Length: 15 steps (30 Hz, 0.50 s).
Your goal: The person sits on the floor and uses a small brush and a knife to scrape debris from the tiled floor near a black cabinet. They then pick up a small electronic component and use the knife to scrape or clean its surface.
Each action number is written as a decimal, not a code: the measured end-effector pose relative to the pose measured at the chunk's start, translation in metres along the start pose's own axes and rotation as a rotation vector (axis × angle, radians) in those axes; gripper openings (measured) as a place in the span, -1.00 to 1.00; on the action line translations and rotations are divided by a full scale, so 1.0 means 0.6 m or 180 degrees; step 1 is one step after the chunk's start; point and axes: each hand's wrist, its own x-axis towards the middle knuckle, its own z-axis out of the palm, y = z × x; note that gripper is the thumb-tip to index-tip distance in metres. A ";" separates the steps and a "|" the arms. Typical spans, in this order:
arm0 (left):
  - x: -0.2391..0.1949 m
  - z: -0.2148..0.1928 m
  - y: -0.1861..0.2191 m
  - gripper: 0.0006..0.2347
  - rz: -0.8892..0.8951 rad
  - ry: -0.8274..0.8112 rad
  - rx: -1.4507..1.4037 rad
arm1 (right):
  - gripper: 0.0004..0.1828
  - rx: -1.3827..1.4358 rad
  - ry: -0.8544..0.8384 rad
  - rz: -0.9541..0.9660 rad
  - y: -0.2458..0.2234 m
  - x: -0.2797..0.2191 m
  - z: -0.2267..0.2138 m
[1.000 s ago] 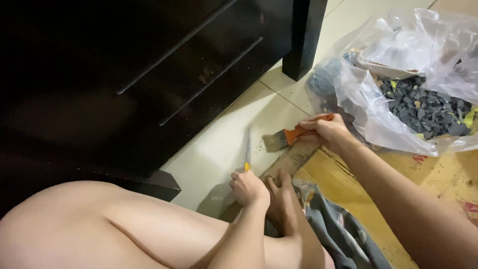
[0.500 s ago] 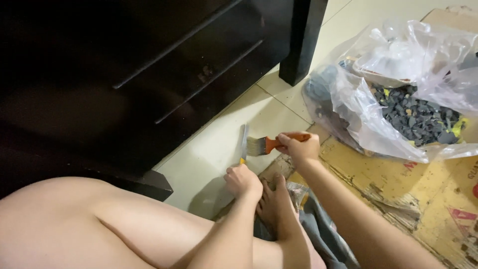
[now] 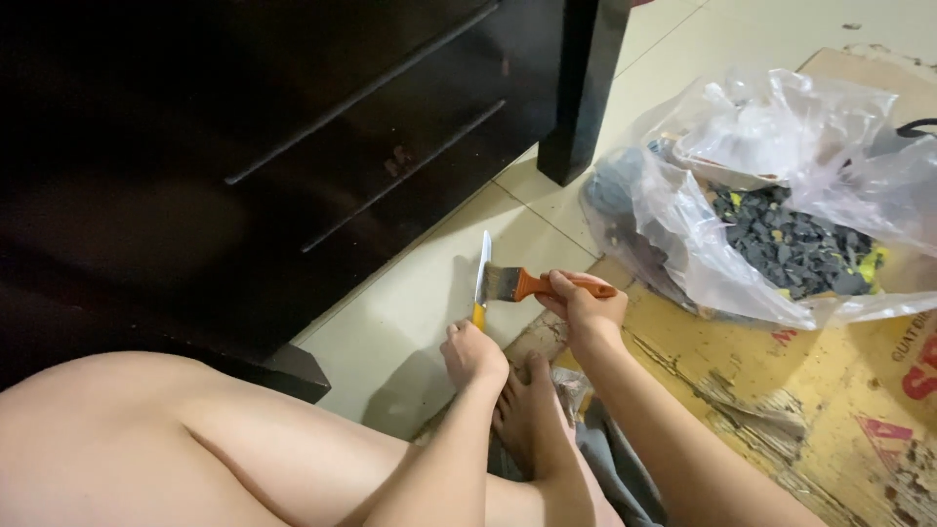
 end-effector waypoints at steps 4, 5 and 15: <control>-0.036 -0.024 0.037 -0.68 0.0192 -0.0011 0.0207 | -0.85 0.0413 -0.0185 -0.0030 -0.043 -0.021 -0.025; -0.055 -0.042 0.054 -0.69 0.0339 0.0023 0.0162 | -0.83 0.0614 -0.0087 -0.0182 -0.056 -0.030 -0.027; -0.185 -0.074 0.261 -0.83 0.2127 0.0643 -0.0091 | -0.92 0.1826 0.0245 -0.1266 -0.258 -0.075 -0.112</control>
